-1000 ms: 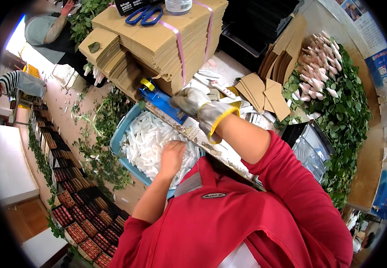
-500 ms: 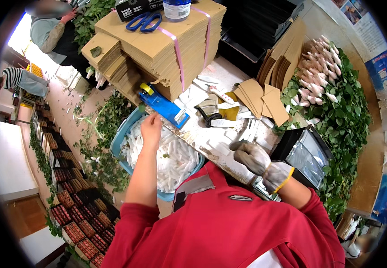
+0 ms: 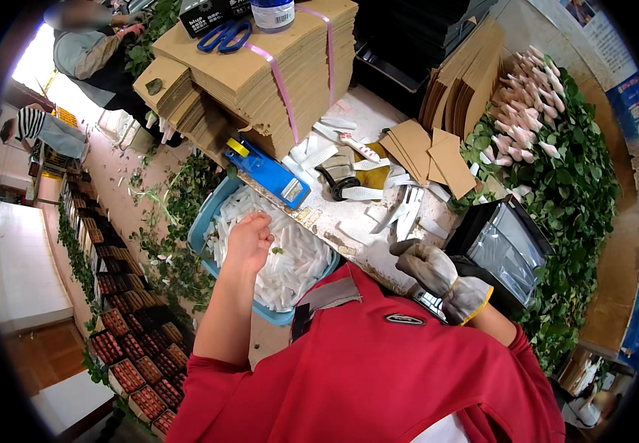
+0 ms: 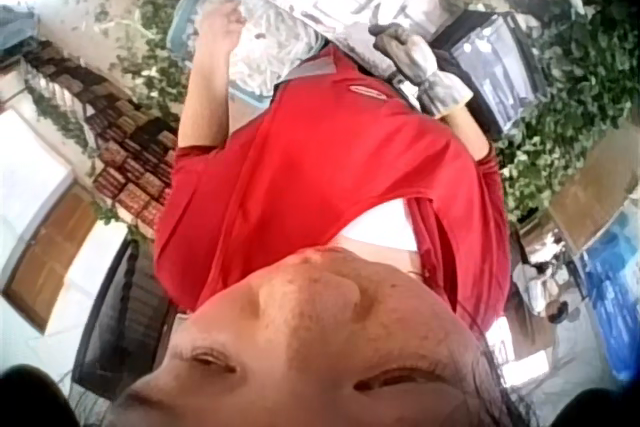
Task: The person arranges pink roses and green leaves into a black plastic tray, using a stapler to secure the stems. They also handle cardboard pieces and white foam blocks, placing them into the tray or nearby containers.
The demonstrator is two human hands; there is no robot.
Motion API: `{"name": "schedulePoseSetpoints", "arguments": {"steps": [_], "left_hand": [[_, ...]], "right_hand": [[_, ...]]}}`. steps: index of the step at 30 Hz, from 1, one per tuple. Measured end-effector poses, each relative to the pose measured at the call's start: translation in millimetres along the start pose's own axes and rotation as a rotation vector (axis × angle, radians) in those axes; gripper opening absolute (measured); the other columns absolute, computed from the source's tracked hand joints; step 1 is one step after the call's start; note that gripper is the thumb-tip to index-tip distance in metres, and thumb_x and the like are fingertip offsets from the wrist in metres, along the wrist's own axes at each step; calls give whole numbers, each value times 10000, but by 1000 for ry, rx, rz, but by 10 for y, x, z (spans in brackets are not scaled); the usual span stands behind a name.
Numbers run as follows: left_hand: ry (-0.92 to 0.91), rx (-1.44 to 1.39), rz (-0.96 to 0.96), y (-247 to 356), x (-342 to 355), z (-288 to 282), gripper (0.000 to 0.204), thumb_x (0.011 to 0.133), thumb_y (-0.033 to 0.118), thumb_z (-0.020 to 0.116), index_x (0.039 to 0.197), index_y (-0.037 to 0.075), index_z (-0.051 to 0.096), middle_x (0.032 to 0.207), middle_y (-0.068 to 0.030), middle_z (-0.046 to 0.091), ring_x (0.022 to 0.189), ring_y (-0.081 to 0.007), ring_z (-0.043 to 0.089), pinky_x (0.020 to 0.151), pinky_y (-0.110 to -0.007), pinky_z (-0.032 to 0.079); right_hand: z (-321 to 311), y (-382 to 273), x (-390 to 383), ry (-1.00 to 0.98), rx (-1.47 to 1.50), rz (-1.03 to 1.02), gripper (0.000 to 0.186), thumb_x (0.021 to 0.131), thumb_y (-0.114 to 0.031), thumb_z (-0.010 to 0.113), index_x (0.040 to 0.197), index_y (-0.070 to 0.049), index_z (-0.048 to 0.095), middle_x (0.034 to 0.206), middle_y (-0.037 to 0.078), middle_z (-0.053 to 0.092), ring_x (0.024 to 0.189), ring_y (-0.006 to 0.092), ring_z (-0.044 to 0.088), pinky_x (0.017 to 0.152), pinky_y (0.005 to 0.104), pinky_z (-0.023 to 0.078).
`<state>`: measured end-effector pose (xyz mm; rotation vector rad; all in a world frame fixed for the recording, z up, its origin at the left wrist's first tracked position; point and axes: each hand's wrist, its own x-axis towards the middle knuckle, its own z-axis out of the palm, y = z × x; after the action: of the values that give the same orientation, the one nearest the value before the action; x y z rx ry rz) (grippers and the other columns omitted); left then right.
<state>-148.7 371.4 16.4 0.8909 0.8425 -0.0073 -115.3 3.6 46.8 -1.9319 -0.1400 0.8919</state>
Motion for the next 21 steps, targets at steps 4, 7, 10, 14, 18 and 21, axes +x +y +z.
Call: {"name": "schedulePoseSetpoints", "arguments": {"steps": [4,7,10,14,18,21], "left_hand": [[-75,-38,-71,139,-74,159,98,878,44,641,946,91,589,699,38,499,559,-91,432,595,-266,401],[-96,-11,-96,43,-209,418,85,900,111,669,937,70,604,660,38,469,555,-92,417,576,-270,398],[-84,123,-163,-347,-489,813,140,932,181,674,931,49,628,636,44,434,552,-96,384,558,-277,377],[-138,-50,-173,-1054,-568,922,201,919,187,685,1033,23,667,739,23,554,626,-92,469,622,-276,427],[-338,-151,-223,-1153,-519,736,304,923,177,671,1170,5,632,946,-3,620,787,-98,523,743,-280,457],[-344,-411,-280,-859,-353,460,355,946,156,646,1259,25,544,1009,-22,644,928,-144,594,883,-361,466]], "right_hand": [[100,-96,244,-56,-18,-20,312,939,-193,609,1167,20,634,944,20,655,815,84,573,755,232,482],[166,-396,493,-83,-55,-223,403,949,-300,578,1217,-1,623,1086,114,669,993,203,620,870,297,483],[299,-437,1059,-123,-26,-227,480,966,-406,565,1247,-19,603,1057,136,691,936,214,645,822,336,498],[419,-890,1066,-220,-111,1,484,874,-467,638,1029,-15,715,819,85,687,738,148,581,682,312,482],[529,-757,666,-28,438,-50,389,911,-253,667,1110,81,673,934,116,708,865,143,631,814,255,497],[264,-508,370,-22,82,81,308,936,-233,626,1033,52,689,885,75,699,852,142,621,824,250,494]]}}
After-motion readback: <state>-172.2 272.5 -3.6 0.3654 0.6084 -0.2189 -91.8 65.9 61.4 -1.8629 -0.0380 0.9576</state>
